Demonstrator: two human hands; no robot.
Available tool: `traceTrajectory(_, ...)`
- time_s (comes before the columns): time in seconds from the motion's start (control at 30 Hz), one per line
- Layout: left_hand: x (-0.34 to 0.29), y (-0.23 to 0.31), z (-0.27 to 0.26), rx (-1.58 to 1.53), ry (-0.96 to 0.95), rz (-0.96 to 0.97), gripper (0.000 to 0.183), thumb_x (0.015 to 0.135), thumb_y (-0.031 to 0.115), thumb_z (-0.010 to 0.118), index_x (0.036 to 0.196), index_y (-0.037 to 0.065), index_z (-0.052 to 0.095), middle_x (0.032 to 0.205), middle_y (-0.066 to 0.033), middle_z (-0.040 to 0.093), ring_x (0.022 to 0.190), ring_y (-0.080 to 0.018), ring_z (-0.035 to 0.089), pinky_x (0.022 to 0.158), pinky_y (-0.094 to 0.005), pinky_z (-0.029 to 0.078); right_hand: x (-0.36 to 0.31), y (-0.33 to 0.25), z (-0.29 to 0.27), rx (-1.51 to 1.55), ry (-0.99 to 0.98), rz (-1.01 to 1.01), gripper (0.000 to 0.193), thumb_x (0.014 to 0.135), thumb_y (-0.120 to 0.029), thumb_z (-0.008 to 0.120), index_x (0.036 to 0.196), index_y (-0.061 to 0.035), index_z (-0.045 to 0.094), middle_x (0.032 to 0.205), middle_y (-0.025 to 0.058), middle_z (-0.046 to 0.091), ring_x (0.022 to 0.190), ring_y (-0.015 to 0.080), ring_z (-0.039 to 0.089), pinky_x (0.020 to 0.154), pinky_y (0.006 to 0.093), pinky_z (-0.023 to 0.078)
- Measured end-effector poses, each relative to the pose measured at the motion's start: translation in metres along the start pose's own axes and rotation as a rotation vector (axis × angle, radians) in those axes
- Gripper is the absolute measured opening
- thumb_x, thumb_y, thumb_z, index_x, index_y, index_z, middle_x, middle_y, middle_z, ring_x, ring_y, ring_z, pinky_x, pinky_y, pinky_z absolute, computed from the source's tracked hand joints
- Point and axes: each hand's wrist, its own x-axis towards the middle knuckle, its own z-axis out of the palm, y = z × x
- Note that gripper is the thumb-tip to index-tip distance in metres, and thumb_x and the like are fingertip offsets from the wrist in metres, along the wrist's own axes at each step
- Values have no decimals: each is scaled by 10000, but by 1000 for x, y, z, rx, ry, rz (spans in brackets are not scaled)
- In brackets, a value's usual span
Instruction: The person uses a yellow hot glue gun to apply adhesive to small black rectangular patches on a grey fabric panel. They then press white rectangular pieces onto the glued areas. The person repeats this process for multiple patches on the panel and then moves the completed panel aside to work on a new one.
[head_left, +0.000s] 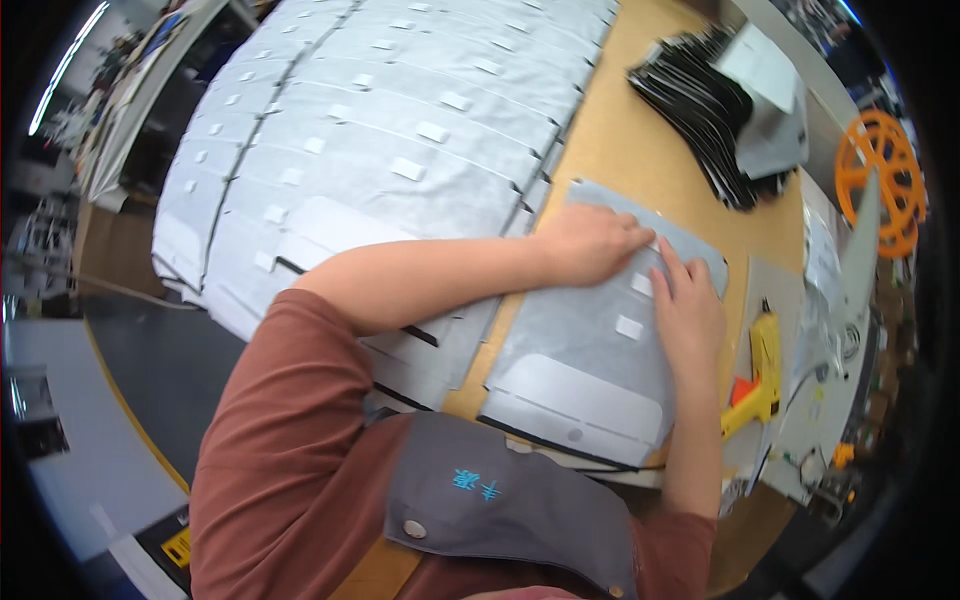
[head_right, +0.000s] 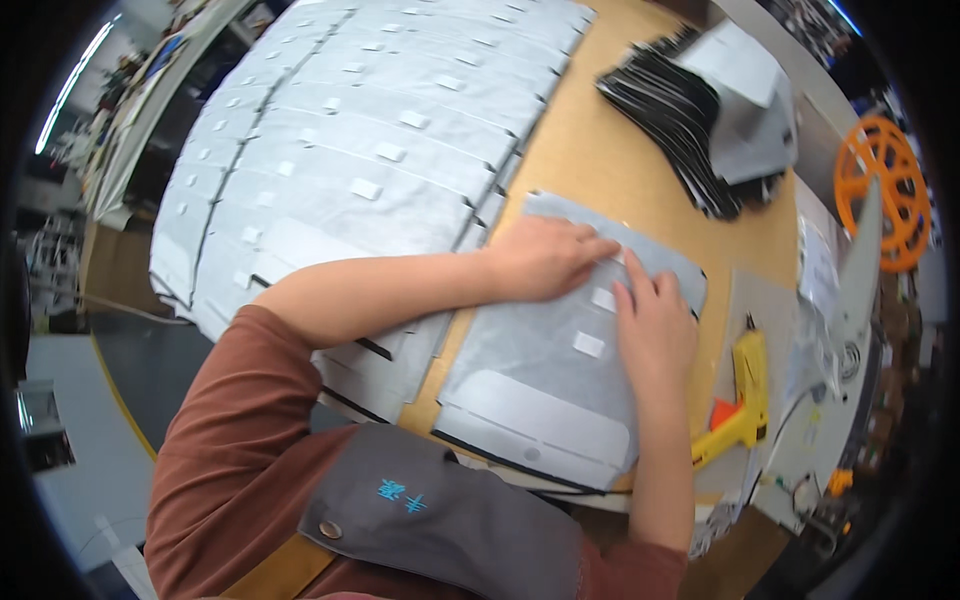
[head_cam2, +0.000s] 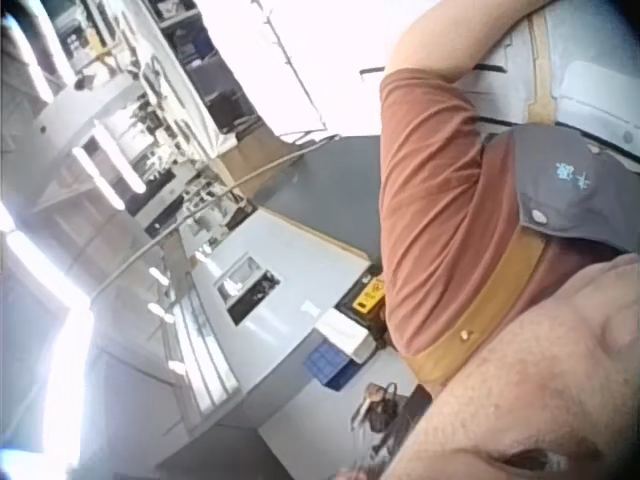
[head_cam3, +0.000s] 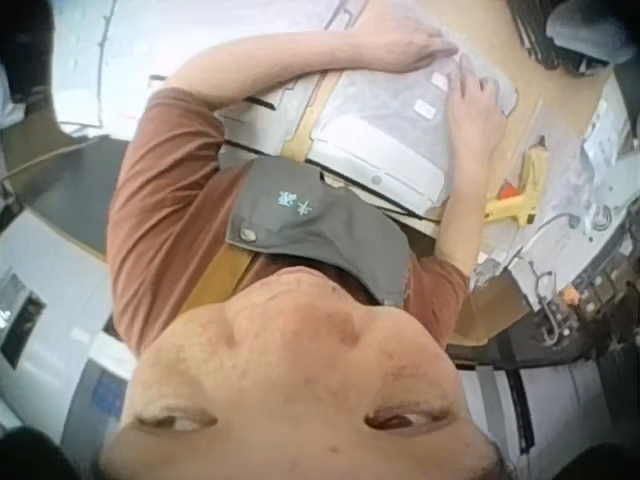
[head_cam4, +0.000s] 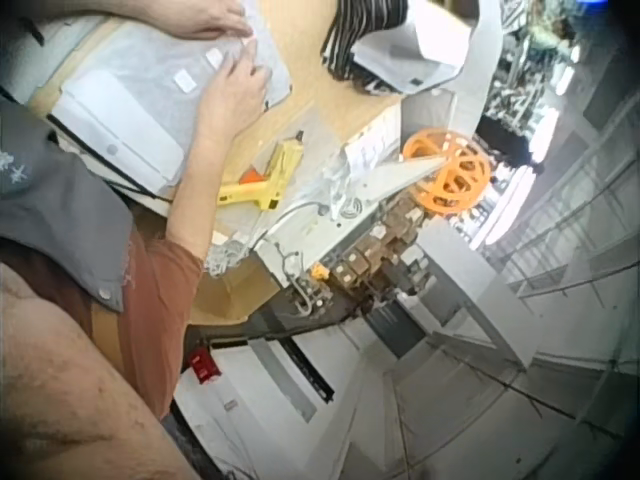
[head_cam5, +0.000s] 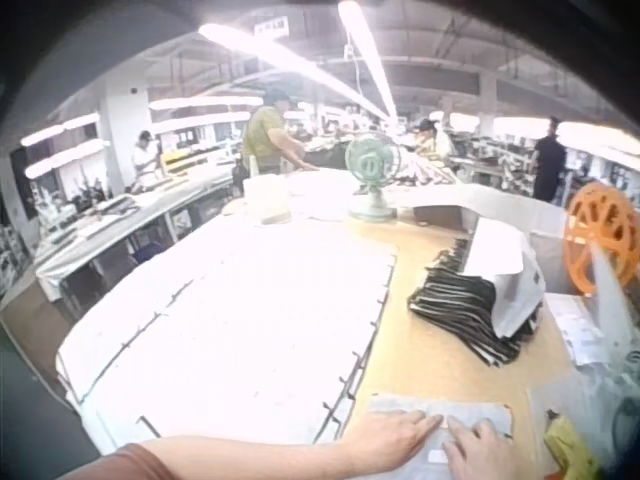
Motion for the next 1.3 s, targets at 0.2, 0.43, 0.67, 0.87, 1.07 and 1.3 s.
traceTrajectory(0.2,-5,-1,-3,-17,-15,45,286,874,194,617,1156,180,658,836,-58,626,756,-279,659,635,-426,512,-3,5,-2,181,-36,-19,436,920,-284,642,1353,-244,603,965,89,535,878,272,602,781,403,494)
traceTrajectory(0.43,1,-4,-6,-82,-104,0,256,927,255,583,1151,157,658,874,-91,656,786,-309,672,671,-444,514,-6,7,-1,85,2,-95,435,912,-275,656,1344,-243,616,980,83,526,918,257,591,774,399,483)
traceTrajectory(0.67,9,-28,-65,-398,-161,-242,368,1030,325,452,1278,96,600,1073,-177,698,900,-344,683,826,-443,521,-6,5,3,80,31,-108,387,937,-254,619,1322,-215,633,969,96,542,902,279,599,780,399,477)
traceTrajectory(0.87,-33,-126,-154,-304,103,-579,478,889,21,459,1343,108,580,1103,-182,687,841,-246,696,750,-370,555,-5,-6,-8,122,2,8,311,978,-232,551,1258,-177,673,1054,102,567,971,295,601,843,421,473)
traceTrajectory(1.07,-132,-275,-244,180,452,-893,314,963,307,581,1069,53,731,1088,-192,704,1023,-324,666,901,-407,505,-2,-5,9,78,112,-125,331,978,-211,535,1261,-71,635,1260,101,577,1155,309,548,980,418,429)
traceTrajectory(1.3,-167,-383,-306,561,365,-979,257,958,211,543,1142,166,715,1194,-130,633,1074,-337,637,906,-445,510,-6,-4,20,120,138,-146,373,955,-203,529,1271,-18,596,1309,125,569,1201,337,520,1032,436,385)
